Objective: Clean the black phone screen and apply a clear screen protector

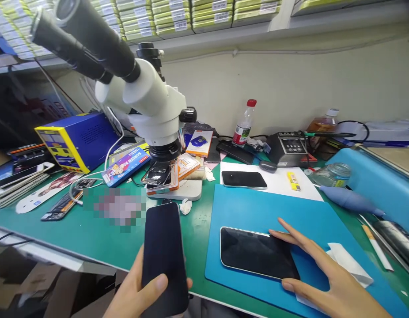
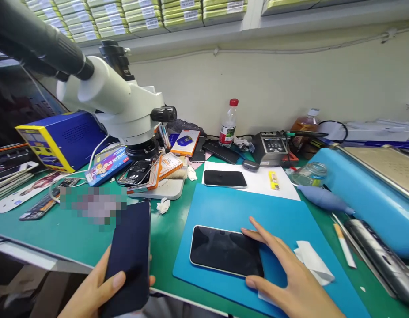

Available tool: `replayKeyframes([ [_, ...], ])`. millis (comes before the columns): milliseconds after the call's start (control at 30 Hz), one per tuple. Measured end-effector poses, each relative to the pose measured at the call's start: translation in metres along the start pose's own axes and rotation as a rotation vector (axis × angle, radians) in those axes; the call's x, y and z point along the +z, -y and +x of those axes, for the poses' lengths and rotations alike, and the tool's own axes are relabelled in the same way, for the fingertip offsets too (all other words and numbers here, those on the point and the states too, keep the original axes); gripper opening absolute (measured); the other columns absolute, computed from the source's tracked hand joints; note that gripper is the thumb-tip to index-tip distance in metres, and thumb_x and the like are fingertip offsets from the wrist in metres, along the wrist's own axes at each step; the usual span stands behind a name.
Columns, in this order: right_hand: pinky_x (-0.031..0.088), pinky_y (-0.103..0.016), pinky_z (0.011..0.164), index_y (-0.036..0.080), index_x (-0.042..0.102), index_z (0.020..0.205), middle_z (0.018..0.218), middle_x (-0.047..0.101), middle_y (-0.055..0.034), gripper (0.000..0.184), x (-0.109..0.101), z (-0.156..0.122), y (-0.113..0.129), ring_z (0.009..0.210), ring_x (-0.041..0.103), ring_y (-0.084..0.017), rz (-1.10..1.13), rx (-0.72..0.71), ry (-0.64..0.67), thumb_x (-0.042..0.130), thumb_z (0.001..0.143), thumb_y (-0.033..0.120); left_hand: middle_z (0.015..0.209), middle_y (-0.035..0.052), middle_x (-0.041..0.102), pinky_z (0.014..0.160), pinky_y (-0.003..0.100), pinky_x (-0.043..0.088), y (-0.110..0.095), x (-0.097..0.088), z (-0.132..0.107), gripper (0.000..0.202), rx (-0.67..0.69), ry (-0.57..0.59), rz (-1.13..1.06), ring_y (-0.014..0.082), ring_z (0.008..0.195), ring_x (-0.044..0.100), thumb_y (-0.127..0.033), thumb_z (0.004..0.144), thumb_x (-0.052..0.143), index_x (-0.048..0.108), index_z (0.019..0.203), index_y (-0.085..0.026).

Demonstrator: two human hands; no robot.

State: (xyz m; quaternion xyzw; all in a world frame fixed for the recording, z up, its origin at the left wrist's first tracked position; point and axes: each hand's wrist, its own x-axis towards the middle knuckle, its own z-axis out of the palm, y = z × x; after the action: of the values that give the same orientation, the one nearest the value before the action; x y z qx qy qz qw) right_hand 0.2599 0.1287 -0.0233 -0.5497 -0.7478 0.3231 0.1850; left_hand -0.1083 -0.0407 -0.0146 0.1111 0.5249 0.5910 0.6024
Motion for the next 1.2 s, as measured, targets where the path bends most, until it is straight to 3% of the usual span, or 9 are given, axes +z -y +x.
replayKeyframes([
  [133,0.064,-0.043,0.107,0.043,0.04,0.169,0.163,0.061,0.0004,0.094,0.005,0.006,-0.017,0.148,0.06,-0.036,-0.024,-0.054,-0.032,0.072,0.087,0.075,0.122,0.0124,0.082,0.083,0.048,0.067,-0.002,0.02,0.003,0.101,0.049,0.234,-0.128,0.0437,0.115,0.081,-0.043,0.091,0.087,0.029,0.173,-0.035],
  [233,0.061,-0.044,0.112,0.049,0.033,0.171,0.165,0.057,0.0055,0.094,0.006,0.007,-0.025,0.154,0.053,-0.036,-0.051,-0.039,-0.012,0.068,0.088,0.078,0.128,0.013,0.08,0.096,0.053,0.063,-0.004,0.02,0.006,0.091,0.11,0.383,-0.103,0.0436,0.124,0.076,-0.037,0.091,0.082,0.038,0.171,-0.031],
  [333,0.06,-0.046,0.113,0.054,0.027,0.171,0.168,0.054,0.0094,0.094,0.005,0.007,-0.028,0.157,0.049,-0.035,-0.078,-0.021,0.006,0.064,0.089,0.081,0.13,0.0135,0.078,0.1,0.057,0.061,-0.005,0.017,0.009,0.095,0.097,0.449,-0.061,0.0425,0.126,0.074,-0.031,0.09,0.078,0.032,0.173,-0.03],
  [433,0.058,-0.048,0.116,0.054,0.028,0.17,0.169,0.053,0.0089,0.091,0.005,0.008,-0.029,0.158,0.048,-0.035,-0.1,-0.024,0.002,0.063,0.09,0.08,0.135,0.0148,0.077,0.105,0.058,0.057,-0.007,0.015,0.008,0.099,0.063,0.456,-0.05,0.042,0.132,0.071,-0.027,0.087,0.076,0.028,0.174,-0.029],
  [667,0.059,-0.057,0.114,0.057,0.029,0.169,0.166,0.056,0.0089,0.092,0.006,0.01,-0.034,0.156,0.05,-0.04,-0.122,-0.063,-0.03,0.065,0.087,0.081,0.143,0.0103,0.075,0.115,0.05,0.049,-0.011,0.013,0.0,0.101,0.091,0.488,-0.023,0.038,0.136,0.069,-0.015,0.075,0.083,0.043,0.167,-0.031],
  [833,0.059,-0.058,0.114,0.058,0.031,0.168,0.17,0.051,0.0101,0.087,0.004,0.01,-0.029,0.158,0.047,-0.04,-0.144,-0.058,-0.011,0.064,0.09,0.079,0.14,0.0101,0.077,0.114,0.046,0.048,-0.012,0.011,-0.002,0.095,0.089,0.471,0.026,0.037,0.136,0.069,-0.016,0.073,0.09,0.051,0.159,-0.029],
  [1033,0.065,-0.054,0.106,0.052,0.035,0.169,0.167,0.055,0.0063,0.089,0.006,0.015,-0.035,0.154,0.052,-0.042,-0.153,-0.093,-0.042,0.065,0.089,0.077,0.14,0.0106,0.077,0.115,0.047,0.049,-0.013,0.009,-0.003,0.101,0.089,0.454,0.023,0.0368,0.137,0.069,-0.015,0.071,0.093,0.049,0.161,-0.031],
  [1200,0.06,-0.056,0.113,0.054,0.033,0.169,0.164,0.058,0.0081,0.092,0.006,0.007,-0.024,0.154,0.053,-0.039,-0.108,-0.062,-0.027,0.066,0.087,0.08,0.141,0.0142,0.077,0.114,0.047,0.051,-0.005,0.002,-0.006,0.12,0.091,0.367,0.027,0.037,0.134,0.072,-0.023,0.07,0.1,0.035,0.171,-0.031],
])
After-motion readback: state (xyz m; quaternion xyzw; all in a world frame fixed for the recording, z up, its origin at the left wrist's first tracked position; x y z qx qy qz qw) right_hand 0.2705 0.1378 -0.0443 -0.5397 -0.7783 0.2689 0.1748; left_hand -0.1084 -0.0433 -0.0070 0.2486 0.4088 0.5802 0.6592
